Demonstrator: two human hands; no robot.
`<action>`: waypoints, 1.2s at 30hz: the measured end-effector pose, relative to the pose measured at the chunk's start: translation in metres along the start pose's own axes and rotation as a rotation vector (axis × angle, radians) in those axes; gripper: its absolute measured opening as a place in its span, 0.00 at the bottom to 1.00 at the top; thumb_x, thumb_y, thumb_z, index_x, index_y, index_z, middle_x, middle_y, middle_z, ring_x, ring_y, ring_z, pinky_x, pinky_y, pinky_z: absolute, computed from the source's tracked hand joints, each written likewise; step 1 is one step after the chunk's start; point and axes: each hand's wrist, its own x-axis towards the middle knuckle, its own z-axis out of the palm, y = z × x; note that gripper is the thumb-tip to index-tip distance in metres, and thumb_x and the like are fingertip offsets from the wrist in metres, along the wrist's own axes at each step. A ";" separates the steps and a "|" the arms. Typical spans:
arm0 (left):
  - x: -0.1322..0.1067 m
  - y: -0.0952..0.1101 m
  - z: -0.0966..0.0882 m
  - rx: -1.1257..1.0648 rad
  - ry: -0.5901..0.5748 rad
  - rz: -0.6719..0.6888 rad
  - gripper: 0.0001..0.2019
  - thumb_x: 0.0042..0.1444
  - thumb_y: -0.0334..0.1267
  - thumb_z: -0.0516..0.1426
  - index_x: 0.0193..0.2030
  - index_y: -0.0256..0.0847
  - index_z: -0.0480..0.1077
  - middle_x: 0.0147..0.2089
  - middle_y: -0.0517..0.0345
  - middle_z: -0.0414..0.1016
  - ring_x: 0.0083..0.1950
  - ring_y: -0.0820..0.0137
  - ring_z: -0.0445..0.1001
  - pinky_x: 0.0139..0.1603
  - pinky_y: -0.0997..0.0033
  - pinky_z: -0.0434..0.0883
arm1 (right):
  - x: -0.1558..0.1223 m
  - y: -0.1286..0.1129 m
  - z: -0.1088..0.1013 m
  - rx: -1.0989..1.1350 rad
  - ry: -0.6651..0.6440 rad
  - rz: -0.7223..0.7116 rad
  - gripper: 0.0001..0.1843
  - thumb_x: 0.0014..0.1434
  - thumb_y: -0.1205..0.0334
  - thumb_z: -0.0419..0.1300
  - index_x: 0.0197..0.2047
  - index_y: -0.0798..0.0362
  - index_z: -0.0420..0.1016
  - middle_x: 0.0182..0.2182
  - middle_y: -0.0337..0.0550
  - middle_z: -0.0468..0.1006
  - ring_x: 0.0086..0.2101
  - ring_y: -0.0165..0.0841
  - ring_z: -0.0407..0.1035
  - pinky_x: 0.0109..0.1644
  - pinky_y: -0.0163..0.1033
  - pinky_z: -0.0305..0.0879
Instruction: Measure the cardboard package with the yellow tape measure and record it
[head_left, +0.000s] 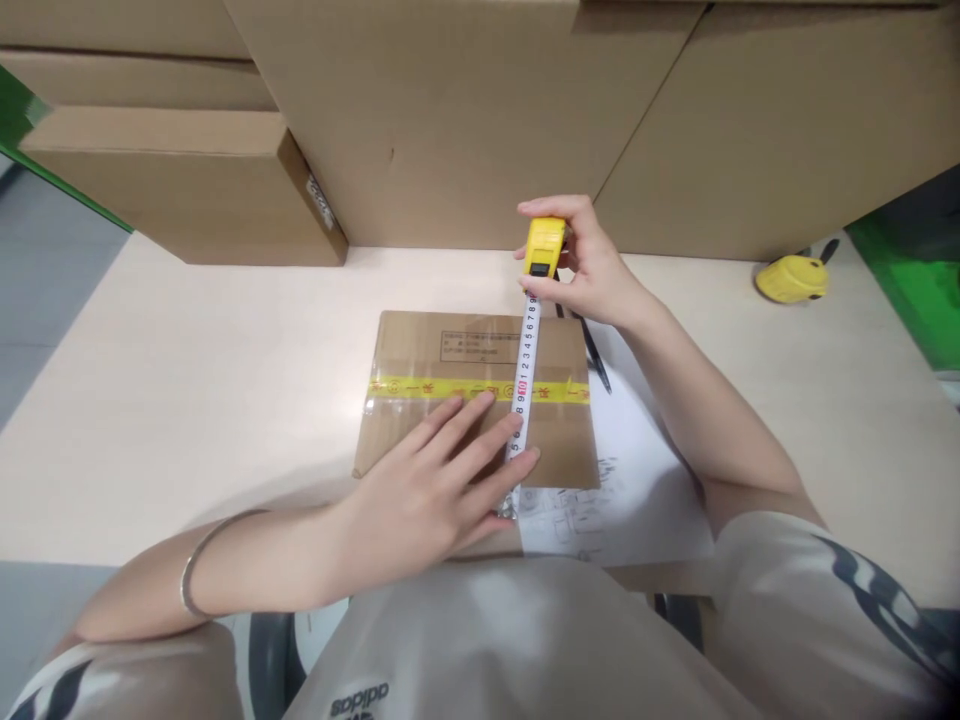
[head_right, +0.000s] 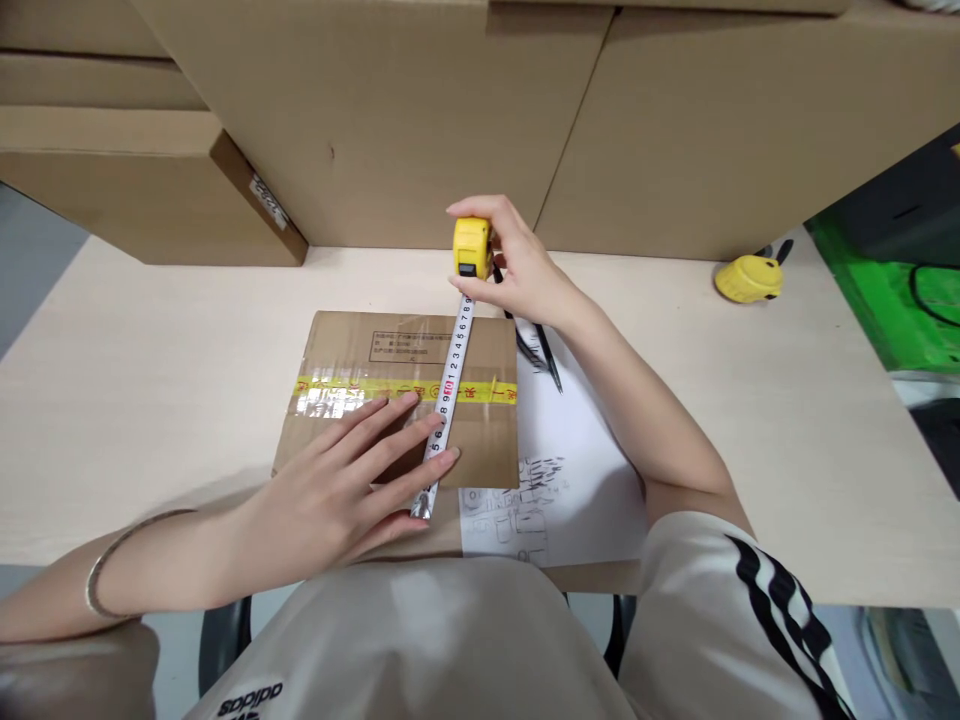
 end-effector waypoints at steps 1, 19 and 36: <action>0.000 0.000 0.000 -0.001 0.002 0.004 0.26 0.74 0.52 0.58 0.68 0.34 0.73 0.70 0.40 0.78 0.71 0.40 0.77 0.68 0.40 0.77 | 0.000 -0.001 0.002 -0.021 0.031 -0.017 0.40 0.58 0.41 0.71 0.69 0.40 0.65 0.70 0.51 0.64 0.63 0.54 0.69 0.64 0.63 0.74; 0.006 -0.003 0.007 0.037 0.104 -0.059 0.19 0.75 0.42 0.59 0.67 0.38 0.75 0.67 0.52 0.83 0.66 0.53 0.81 0.65 0.54 0.75 | 0.001 -0.027 0.013 0.244 -0.084 -0.019 0.35 0.57 0.35 0.72 0.56 0.40 0.62 0.60 0.46 0.68 0.55 0.44 0.69 0.66 0.61 0.71; 0.005 -0.002 0.010 0.028 0.113 -0.063 0.21 0.73 0.44 0.61 0.68 0.38 0.74 0.67 0.49 0.82 0.67 0.53 0.80 0.67 0.53 0.76 | -0.002 -0.008 0.024 0.260 -0.069 0.014 0.36 0.64 0.39 0.64 0.70 0.39 0.58 0.69 0.46 0.67 0.53 0.40 0.73 0.62 0.55 0.75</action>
